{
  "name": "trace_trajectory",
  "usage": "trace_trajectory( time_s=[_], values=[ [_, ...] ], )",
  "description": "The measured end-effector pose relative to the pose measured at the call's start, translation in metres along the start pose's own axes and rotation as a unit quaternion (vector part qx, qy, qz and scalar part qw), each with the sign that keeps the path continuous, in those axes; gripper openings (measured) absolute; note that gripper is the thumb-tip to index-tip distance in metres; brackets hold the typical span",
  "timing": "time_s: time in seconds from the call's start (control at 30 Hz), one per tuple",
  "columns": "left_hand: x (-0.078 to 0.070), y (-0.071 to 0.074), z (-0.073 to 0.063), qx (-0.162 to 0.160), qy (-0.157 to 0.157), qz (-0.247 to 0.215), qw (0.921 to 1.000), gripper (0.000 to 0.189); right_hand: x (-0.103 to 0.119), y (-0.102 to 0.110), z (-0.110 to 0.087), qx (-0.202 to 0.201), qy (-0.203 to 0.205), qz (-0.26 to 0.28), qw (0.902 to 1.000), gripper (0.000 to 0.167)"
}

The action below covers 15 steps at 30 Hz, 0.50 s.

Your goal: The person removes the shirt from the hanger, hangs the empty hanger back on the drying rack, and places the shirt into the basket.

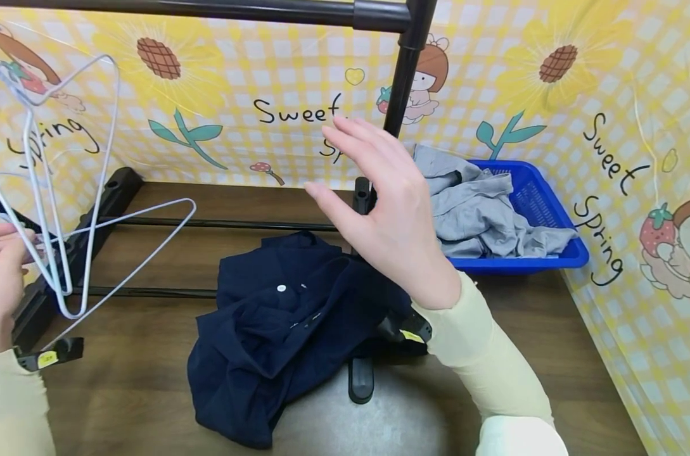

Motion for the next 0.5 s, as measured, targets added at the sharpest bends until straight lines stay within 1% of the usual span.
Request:
trace_trajectory(
  time_s=[0.07, 0.13, 0.2, 0.27, 0.3, 0.37, 0.43, 0.5],
  values=[
    [-0.002, 0.003, -0.003, -0.012, -0.007, -0.012, 0.9998, 0.017, 0.003, 0.000, 0.008, -0.016, 0.025, -0.001, 0.9996, 0.049],
    [-0.003, 0.005, -0.004, -0.015, 0.000, -0.044, 0.9989, 0.016, 0.005, 0.000, 0.017, -0.033, 0.052, -0.004, 0.9981, 0.049],
    [-0.006, 0.008, -0.006, -0.027, 0.000, -0.047, 0.9985, 0.017, 0.007, 0.000, 0.026, -0.047, 0.079, -0.015, 0.9956, 0.049],
    [-0.010, 0.010, -0.008, -0.040, 0.009, -0.053, 0.9978, 0.018, 0.008, 0.001, 0.035, -0.059, 0.100, -0.029, 0.9928, 0.048],
    [-0.012, 0.011, -0.009, -0.049, 0.011, -0.048, 0.9976, 0.019, 0.008, 0.001, 0.040, -0.062, 0.105, -0.036, 0.9919, 0.047],
    [-0.015, 0.013, -0.012, -0.069, 0.012, -0.018, 0.9974, 0.021, 0.009, 0.001, 0.049, -0.067, 0.120, -0.048, 0.9893, 0.046],
    [-0.019, 0.014, -0.014, -0.080, 0.018, 0.008, 0.9966, 0.023, 0.009, 0.001, 0.058, -0.065, 0.132, -0.060, 0.9873, 0.045],
    [-0.020, 0.017, -0.012, -0.077, 0.039, 0.025, 0.9960, 0.027, 0.008, -0.001, 0.068, -0.055, 0.140, -0.078, 0.9855, 0.046]
  ],
)
Point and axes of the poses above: each hand's wrist, its own z-axis towards the middle knuckle, its own y-axis out of the back of the hand, x = y × z, the point moved 4 cm from there along z, towards the middle knuckle, and after that the axes turned 9 degrees about y, right-handed, at the moved point
